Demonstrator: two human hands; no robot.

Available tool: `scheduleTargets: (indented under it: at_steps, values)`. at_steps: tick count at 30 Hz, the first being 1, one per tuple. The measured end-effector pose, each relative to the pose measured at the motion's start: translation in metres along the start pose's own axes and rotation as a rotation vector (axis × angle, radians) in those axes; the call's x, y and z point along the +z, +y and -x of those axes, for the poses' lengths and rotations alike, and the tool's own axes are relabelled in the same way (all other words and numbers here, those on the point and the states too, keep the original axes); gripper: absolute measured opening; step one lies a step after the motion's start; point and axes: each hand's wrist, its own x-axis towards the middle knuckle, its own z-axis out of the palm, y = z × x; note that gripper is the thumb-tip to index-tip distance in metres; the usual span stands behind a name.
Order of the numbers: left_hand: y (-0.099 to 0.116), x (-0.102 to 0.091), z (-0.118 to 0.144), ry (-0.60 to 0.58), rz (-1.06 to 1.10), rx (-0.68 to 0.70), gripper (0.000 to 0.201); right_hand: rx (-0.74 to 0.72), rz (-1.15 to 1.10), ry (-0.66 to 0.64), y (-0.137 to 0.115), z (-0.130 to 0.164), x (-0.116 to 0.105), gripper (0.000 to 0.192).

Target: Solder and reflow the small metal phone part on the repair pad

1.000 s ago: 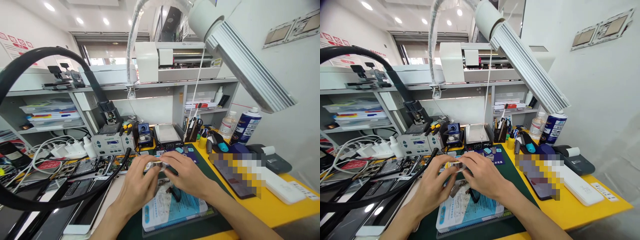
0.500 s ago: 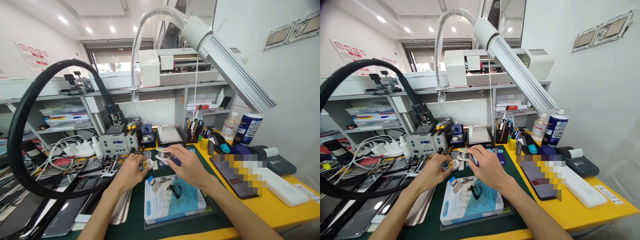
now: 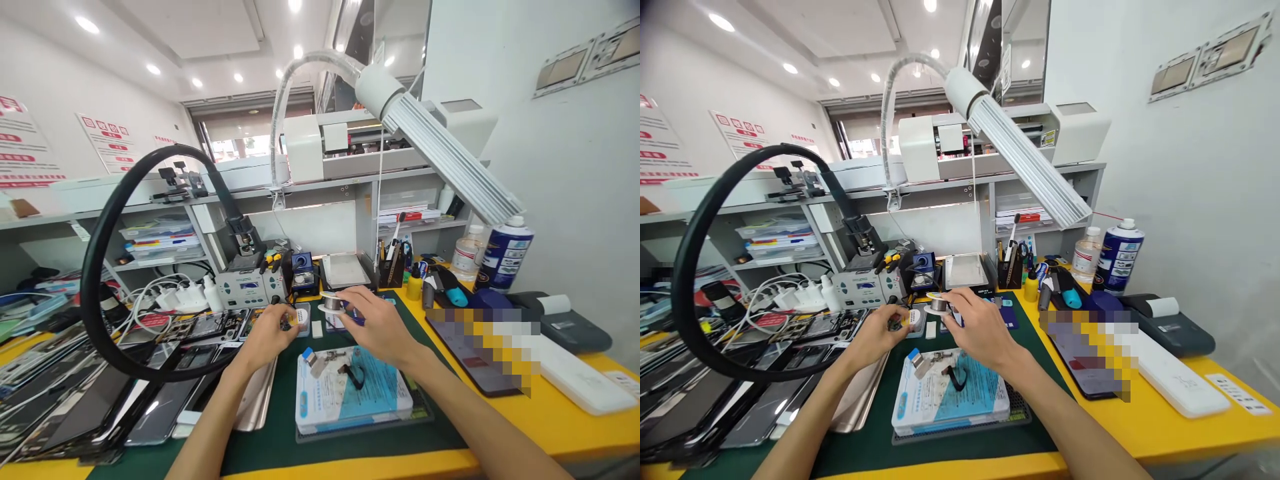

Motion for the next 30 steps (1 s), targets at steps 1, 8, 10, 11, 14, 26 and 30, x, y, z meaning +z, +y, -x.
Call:
scheduleTargets:
  at_steps: [1,8,10,11,14,26,30]
  values:
    - [0.000,-0.003,0.001,0.000,0.010,-0.011,0.028,0.003,0.001,0.001,0.000,0.000,0.000,0.030]
    - [0.000,-0.013,0.034,-0.067,0.047,-0.051,0.018,-0.012,-0.015,-0.053,-0.005,0.000,0.001,0.030]
    - [0.003,-0.012,0.045,-0.093,0.050,-0.061,0.016,-0.020,-0.022,-0.090,-0.007,0.001,0.002,0.031]
    - [0.004,-0.011,0.049,-0.102,0.051,-0.065,0.016,-0.023,-0.024,-0.109,-0.007,0.002,0.003,0.031]
    - [0.008,-0.008,0.059,-0.109,0.058,-0.065,0.016,-0.026,-0.017,-0.157,-0.009,0.003,0.006,0.030]
    - [0.036,-0.024,0.026,-0.101,0.405,-0.183,0.045,-0.062,0.087,-0.265,-0.014,0.008,0.022,0.033]
    - [0.048,-0.022,0.003,-0.242,0.526,-0.240,0.042,-0.042,0.124,-0.276,-0.012,0.010,0.025,0.035]
